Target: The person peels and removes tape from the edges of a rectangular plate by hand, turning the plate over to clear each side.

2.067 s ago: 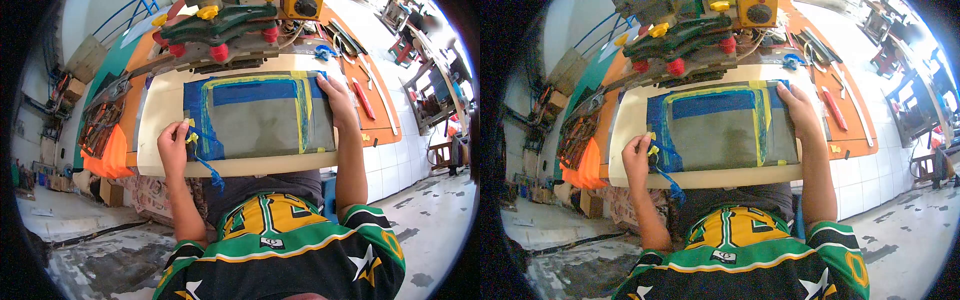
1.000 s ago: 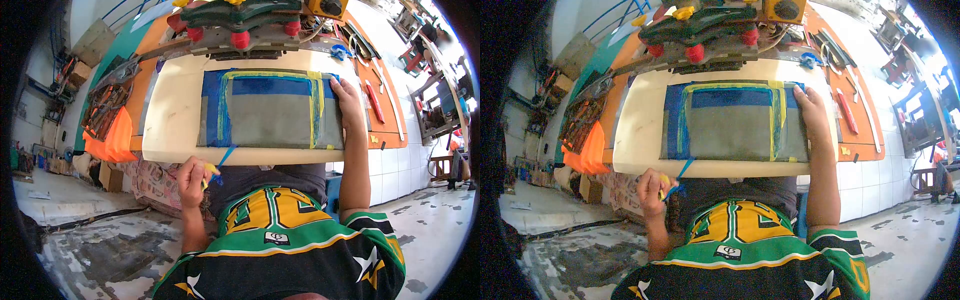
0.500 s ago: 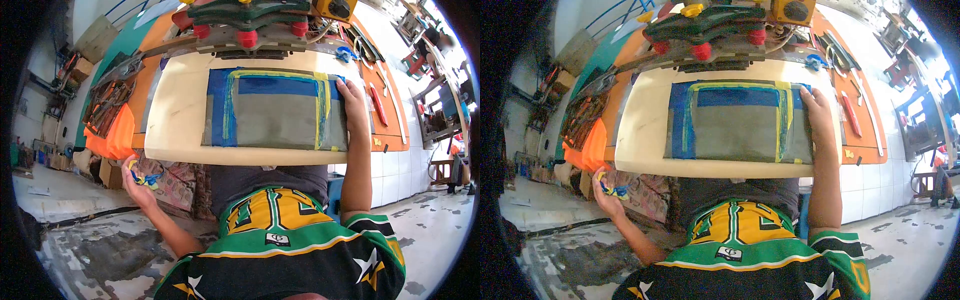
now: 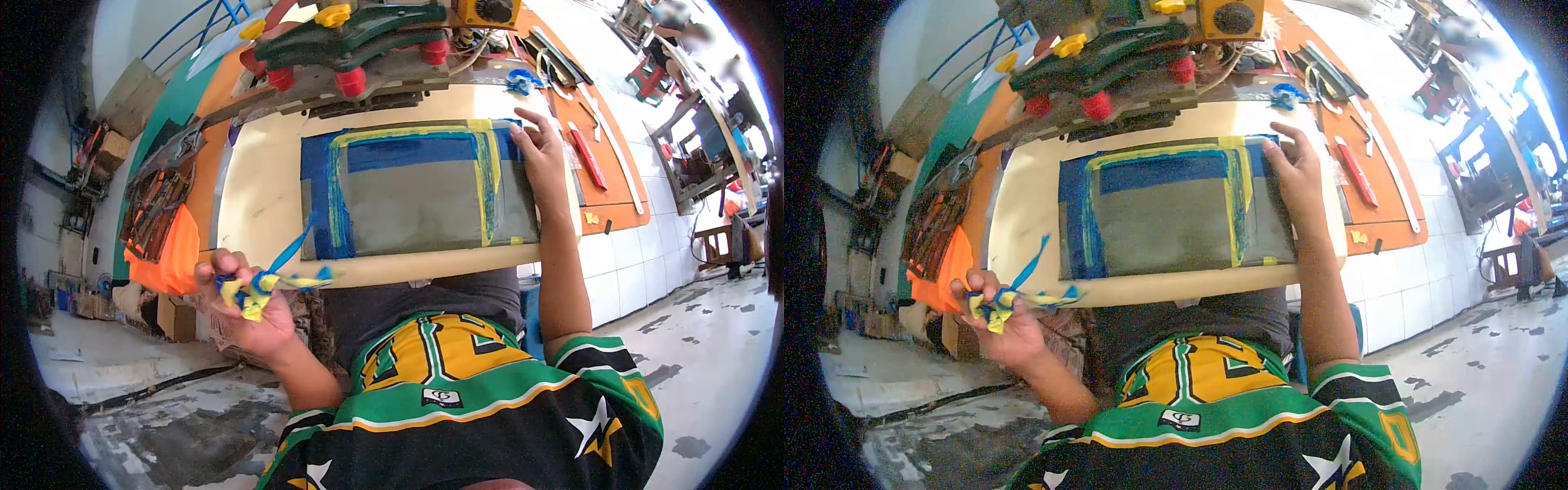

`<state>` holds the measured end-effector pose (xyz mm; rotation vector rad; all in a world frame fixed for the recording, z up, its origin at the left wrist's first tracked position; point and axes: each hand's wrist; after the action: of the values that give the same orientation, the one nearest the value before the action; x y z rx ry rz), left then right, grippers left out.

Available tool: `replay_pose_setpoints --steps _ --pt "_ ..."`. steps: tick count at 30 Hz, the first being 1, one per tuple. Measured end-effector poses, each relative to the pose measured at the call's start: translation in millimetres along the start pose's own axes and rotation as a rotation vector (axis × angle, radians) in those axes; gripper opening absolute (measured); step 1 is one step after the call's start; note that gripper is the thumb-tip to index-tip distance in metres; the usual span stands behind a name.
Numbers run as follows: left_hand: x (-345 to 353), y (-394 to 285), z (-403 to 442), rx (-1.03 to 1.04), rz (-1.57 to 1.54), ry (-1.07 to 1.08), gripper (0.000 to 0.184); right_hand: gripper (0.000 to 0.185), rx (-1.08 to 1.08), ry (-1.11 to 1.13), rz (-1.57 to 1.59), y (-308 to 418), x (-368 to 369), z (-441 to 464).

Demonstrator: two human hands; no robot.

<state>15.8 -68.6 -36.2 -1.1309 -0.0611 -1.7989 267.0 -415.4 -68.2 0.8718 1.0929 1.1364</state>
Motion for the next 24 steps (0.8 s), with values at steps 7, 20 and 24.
replay_pose_setpoints --steps 7,20,24 --pt "38.8 43.0 -9.9 -0.060 0.310 -0.004 0.051 0.037 -0.070 -0.033 -0.085 -11.1 -0.1 4.8" --pt "71.7 71.6 -41.3 0.000 0.470 0.225 0.034 0.071 -0.515 0.952 0.153 112.3 25.3 -110.6" --pt "68.0 64.9 -43.1 0.112 0.757 0.319 0.028 0.041 -0.358 0.997 0.208 114.6 31.1 -116.6"
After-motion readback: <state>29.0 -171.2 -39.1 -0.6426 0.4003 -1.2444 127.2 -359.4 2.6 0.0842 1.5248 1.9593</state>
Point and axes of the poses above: each hand's wrist, its own z-axis towards the middle knuckle, its own x-axis out of the palm, y = z × x, and after that the axes turned 7 degrees about -z, right-handed
